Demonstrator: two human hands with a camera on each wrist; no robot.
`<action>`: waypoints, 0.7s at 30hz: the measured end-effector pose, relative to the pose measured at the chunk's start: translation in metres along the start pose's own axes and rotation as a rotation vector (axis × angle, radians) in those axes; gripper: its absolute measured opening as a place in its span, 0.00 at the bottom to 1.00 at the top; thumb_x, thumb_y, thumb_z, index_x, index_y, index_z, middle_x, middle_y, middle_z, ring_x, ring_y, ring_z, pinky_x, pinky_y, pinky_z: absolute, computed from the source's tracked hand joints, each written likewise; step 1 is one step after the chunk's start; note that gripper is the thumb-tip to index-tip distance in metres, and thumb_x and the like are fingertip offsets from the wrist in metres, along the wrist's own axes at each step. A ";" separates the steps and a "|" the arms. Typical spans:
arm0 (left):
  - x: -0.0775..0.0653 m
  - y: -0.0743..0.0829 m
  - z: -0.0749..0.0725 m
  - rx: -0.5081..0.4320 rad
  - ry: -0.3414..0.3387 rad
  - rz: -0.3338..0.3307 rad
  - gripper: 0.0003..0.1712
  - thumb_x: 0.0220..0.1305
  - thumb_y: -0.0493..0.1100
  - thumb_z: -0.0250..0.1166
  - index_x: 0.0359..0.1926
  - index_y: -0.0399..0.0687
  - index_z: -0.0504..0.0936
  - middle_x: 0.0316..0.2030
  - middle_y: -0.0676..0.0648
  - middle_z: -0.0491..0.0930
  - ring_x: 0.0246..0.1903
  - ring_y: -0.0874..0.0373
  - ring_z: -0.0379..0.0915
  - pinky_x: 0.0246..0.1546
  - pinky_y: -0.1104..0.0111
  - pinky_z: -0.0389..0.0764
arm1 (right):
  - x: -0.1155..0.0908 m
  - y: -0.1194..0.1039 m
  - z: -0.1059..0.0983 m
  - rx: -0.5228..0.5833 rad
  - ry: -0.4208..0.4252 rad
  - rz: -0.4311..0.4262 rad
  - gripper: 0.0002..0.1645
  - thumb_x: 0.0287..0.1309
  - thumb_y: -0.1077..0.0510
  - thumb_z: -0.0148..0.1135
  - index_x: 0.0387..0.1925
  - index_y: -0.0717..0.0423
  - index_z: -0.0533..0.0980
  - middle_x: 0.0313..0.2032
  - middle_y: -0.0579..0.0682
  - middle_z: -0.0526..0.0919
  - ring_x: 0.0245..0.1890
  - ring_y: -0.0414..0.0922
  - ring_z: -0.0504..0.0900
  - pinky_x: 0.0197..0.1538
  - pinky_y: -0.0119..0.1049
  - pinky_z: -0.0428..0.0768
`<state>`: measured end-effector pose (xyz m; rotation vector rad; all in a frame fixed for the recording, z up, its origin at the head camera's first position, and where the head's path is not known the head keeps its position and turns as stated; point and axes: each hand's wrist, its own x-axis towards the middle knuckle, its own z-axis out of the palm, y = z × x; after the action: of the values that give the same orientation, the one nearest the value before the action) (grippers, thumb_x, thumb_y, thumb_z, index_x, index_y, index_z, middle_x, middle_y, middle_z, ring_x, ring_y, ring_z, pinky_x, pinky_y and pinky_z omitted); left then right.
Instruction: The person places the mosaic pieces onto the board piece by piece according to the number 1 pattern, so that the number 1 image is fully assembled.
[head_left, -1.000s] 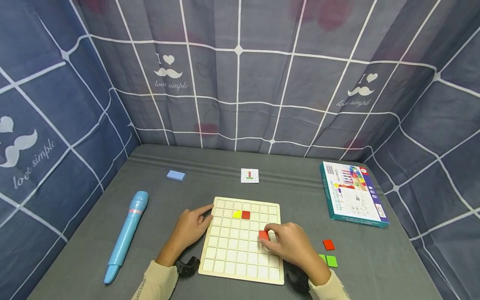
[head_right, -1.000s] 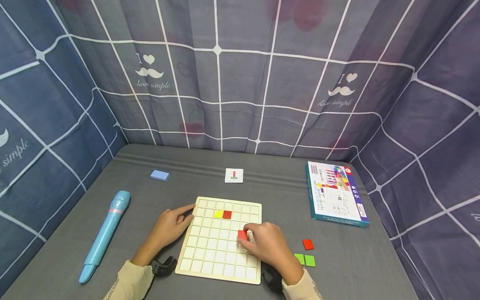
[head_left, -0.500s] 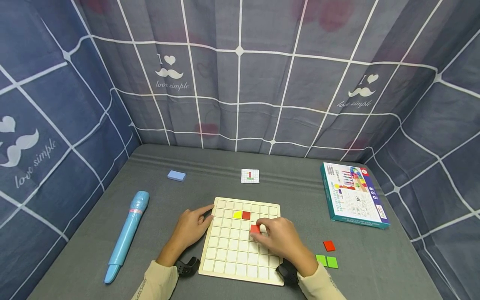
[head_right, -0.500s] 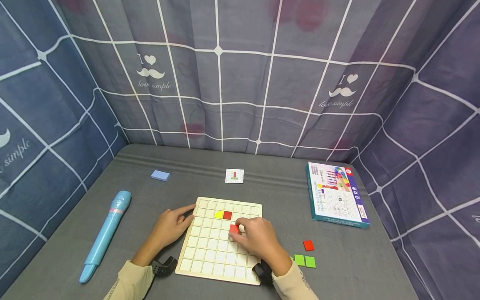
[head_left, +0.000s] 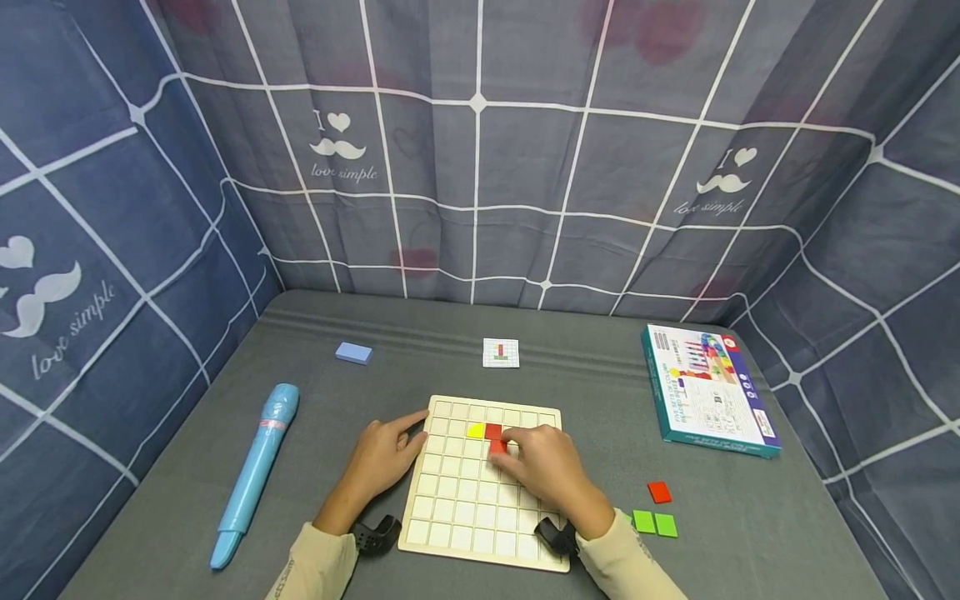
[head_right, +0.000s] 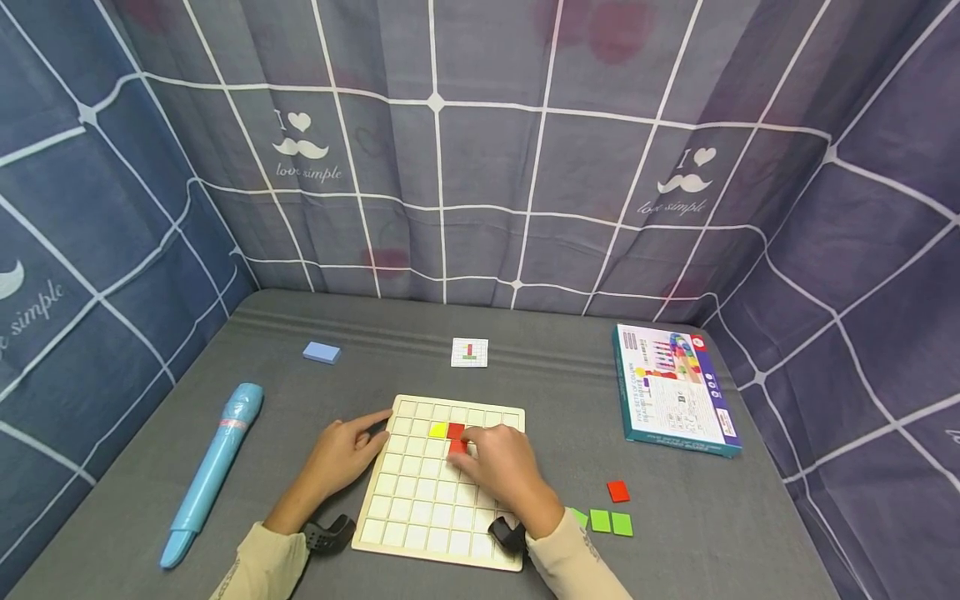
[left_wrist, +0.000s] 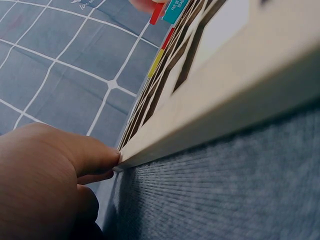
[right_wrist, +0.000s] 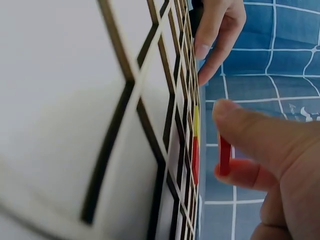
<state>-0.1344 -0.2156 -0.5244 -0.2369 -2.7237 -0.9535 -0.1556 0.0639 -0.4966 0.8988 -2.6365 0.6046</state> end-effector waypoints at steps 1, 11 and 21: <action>0.000 0.000 0.000 0.004 0.004 0.001 0.21 0.67 0.41 0.70 0.61 0.47 0.85 0.07 0.69 0.52 0.09 0.74 0.42 0.17 0.72 0.54 | 0.000 0.000 0.001 -0.005 0.001 0.009 0.14 0.49 0.42 0.79 0.30 0.45 0.86 0.13 0.32 0.68 0.17 0.32 0.64 0.22 0.33 0.69; 0.000 0.000 0.000 0.002 0.000 0.001 0.21 0.67 0.41 0.70 0.61 0.46 0.85 0.07 0.69 0.52 0.09 0.74 0.42 0.17 0.72 0.54 | 0.004 -0.002 0.008 0.002 -0.044 0.032 0.16 0.47 0.39 0.80 0.31 0.44 0.88 0.22 0.35 0.83 0.19 0.32 0.72 0.26 0.34 0.74; 0.000 0.000 0.000 -0.021 0.003 0.016 0.21 0.68 0.40 0.69 0.61 0.46 0.85 0.07 0.69 0.52 0.10 0.75 0.40 0.14 0.73 0.50 | 0.006 -0.002 0.010 -0.028 -0.055 0.060 0.18 0.48 0.38 0.80 0.34 0.44 0.89 0.19 0.37 0.82 0.16 0.31 0.65 0.25 0.33 0.72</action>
<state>-0.1343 -0.2158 -0.5241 -0.2601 -2.7069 -0.9772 -0.1598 0.0545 -0.5027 0.8424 -2.7229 0.5638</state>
